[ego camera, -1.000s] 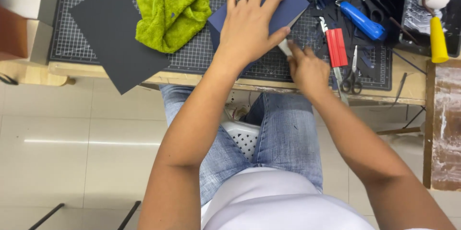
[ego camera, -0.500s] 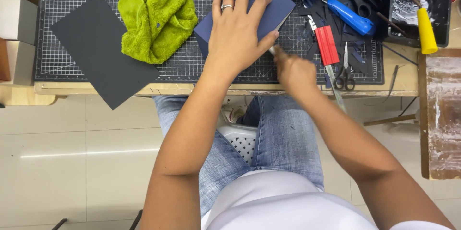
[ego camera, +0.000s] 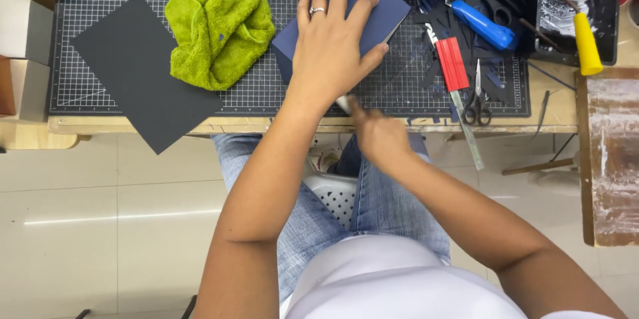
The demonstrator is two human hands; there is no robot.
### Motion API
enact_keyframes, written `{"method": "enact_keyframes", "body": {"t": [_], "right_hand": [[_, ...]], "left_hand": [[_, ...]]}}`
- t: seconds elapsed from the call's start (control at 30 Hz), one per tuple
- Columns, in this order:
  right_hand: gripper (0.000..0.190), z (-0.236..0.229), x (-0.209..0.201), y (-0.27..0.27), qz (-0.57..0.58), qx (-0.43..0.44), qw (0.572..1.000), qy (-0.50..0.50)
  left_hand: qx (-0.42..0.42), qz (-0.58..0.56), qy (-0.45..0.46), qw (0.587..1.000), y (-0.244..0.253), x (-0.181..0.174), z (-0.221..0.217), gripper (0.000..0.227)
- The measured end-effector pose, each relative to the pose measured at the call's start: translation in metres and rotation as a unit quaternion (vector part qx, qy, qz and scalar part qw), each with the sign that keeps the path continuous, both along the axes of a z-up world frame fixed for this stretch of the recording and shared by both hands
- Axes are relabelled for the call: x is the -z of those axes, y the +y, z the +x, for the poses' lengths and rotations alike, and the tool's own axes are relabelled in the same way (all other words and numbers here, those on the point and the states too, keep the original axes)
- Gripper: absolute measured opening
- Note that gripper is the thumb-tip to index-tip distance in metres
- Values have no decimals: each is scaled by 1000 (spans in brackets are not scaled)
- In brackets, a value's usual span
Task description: Assembling a decorative box by gluing paper to cardboard, smoothing surfaces, and trimming edges with scissors.
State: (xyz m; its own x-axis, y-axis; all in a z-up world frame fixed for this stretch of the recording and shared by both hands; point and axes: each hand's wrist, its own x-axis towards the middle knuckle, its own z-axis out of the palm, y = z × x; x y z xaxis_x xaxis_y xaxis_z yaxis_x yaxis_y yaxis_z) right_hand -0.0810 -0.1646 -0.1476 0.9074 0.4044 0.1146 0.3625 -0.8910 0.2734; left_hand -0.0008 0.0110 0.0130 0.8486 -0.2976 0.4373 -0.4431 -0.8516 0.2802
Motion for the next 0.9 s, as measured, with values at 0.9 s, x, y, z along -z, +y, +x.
{"method": "enact_keyframes", "body": {"t": [0.9], "right_hand": [[43, 8, -69, -4, 258, 58, 898, 352]], "left_hand": [[6, 0, -22, 1000, 2, 3, 1, 60]]}}
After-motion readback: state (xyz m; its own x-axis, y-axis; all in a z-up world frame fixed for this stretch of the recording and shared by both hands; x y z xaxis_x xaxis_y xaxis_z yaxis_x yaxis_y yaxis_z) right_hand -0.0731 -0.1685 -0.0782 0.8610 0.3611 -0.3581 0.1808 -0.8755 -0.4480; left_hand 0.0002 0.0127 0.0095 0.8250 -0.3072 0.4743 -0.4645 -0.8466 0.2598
